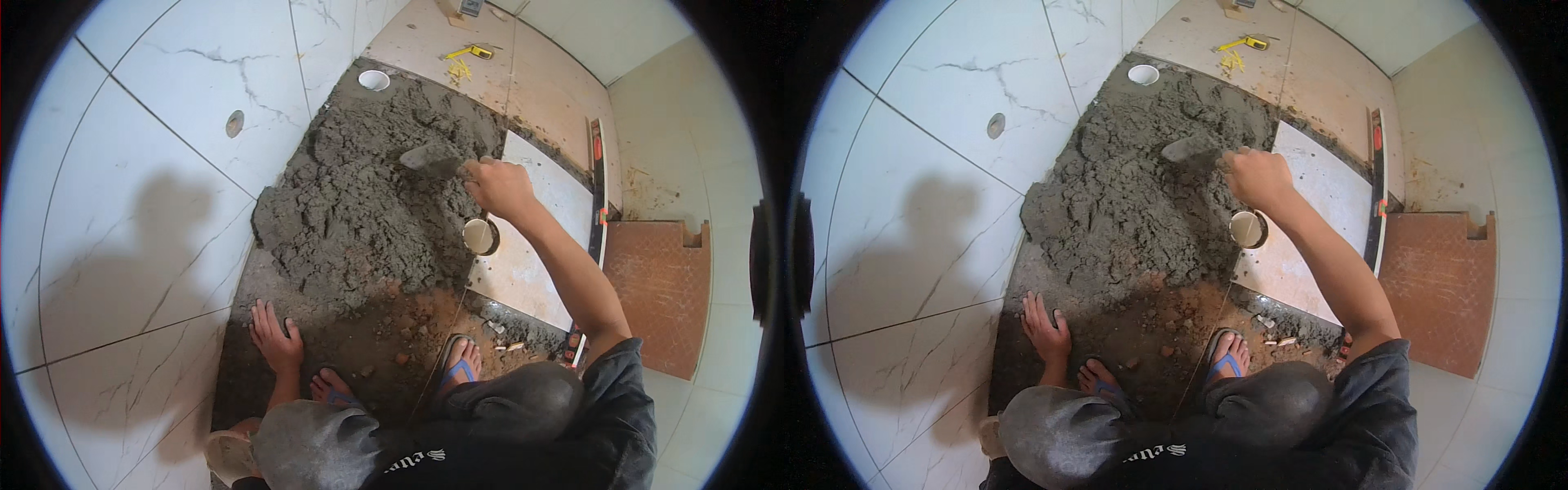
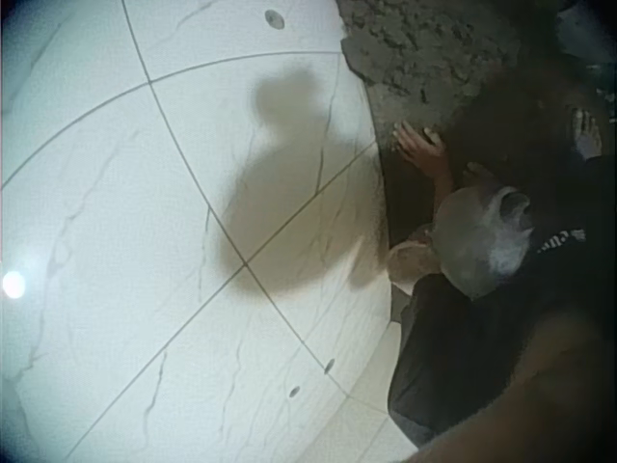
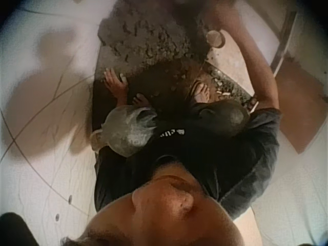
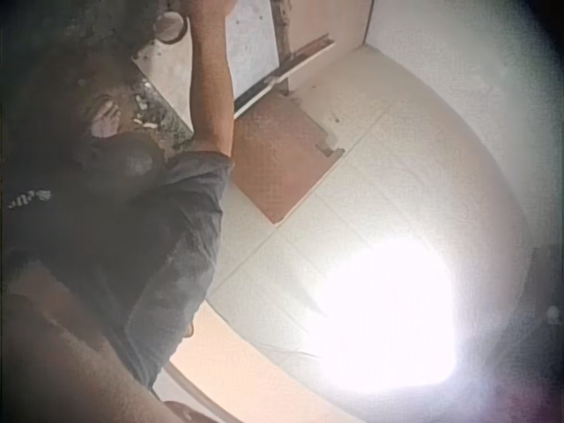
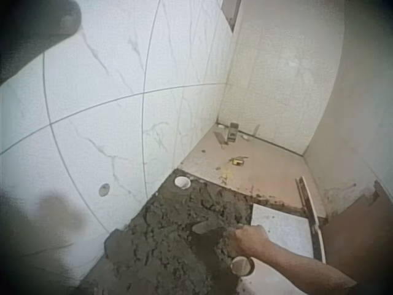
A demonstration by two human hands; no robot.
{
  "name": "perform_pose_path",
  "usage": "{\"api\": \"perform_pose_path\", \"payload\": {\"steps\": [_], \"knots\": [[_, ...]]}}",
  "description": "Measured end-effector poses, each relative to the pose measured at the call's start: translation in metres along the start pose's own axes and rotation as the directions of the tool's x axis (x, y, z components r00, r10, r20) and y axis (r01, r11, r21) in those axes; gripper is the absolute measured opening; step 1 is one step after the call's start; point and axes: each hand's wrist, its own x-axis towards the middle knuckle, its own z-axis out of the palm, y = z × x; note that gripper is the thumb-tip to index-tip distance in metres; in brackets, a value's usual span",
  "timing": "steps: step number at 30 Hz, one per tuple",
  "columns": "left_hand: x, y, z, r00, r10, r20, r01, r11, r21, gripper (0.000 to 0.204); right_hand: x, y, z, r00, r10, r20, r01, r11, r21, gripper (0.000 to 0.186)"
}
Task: Spreading mortar on the floor before tiling using a trowel.
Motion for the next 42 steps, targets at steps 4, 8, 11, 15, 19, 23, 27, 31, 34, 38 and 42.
{"api": "perform_pose_path", "payload": {"steps": [4, 8, 11, 15, 19, 23, 27, 31, 34, 38, 42], "knots": [[-0.002, -0.006, -0.001, 1.000, -0.022, 0.019, 0.022, 1.000, -0.004, 0.058, 0.001, -0.024, 0.013, 0.999, 0.001, 0.034, -0.003, 0.998, 0.067, 0.028], [-0.001, 0.000, 0.001, 1.000, -0.019, 0.015, 0.019, 0.999, -0.026, 0.057, -0.013, -0.074, 0.012, 0.986, -0.107, 0.129, 0.086, 0.984, 0.158, 0.025], [-0.003, -0.002, 0.005, 1.000, -0.012, 0.008, 0.012, 0.999, -0.038, 0.058, -0.015, -0.103, 0.035, 0.975, -0.183, 0.128, 0.159, 0.971, 0.177, 0.026], [-0.002, -0.008, 0.003, 1.000, -0.017, 0.017, 0.017, 0.999, -0.043, 0.057, -0.020, -0.129, 0.037, 0.930, -0.369, 0.005, 0.365, 0.922, 0.127, 0.028], [-0.002, -0.007, -0.002, 0.999, -0.033, -0.002, 0.032, 0.992, -0.125, 0.059, -0.031, -0.143, 0.001, 0.903, -0.430, -0.010, 0.414, 0.862, 0.293, 0.029], [0.000, -0.001, 0.008, 0.990, -0.115, -0.085, 0.068, 0.902, -0.425, 0.066, -0.022, -0.122, -0.002, 0.973, -0.225, 0.050, 0.209, 0.952, 0.222, 0.027], [-0.001, -0.009, -0.003, 0.997, -0.023, -0.071, -0.005, 0.929, -0.370, 0.066, -0.015, -0.138, 0.018, 0.977, -0.194, 0.092, 0.157, 0.938, 0.311, 0.033], [-0.007, -0.011, -0.003, 0.990, 0.100, -0.099, -0.118, 0.974, -0.194, 0.061, -0.004, -0.176, 0.028, 0.919, -0.389, 0.070, 0.359, 0.895, 0.266, 0.041], [-0.007, -0.010, 0.003, 0.991, 0.105, -0.078, -0.117, 0.979, -0.168, 0.060, 0.023, -0.153, 0.048, 0.901, -0.424, 0.089, 0.423, 0.906, 0.034, 0.050], [-0.006, -0.009, 0.002, 0.990, 0.083, -0.114, -0.101, 0.981, -0.164, 0.053, 0.048, -0.114, 0.046, 0.930, -0.318, 0.183, 0.321, 0.947, 0.015, 0.043], [-0.005, -0.009, -0.001, 0.997, 0.038, -0.074, -0.049, 0.988, -0.144, 0.052, 0.058, -0.111, 0.034, 0.940, -0.210, 0.268, 0.207, 0.978, 0.039, 0.037]]}}
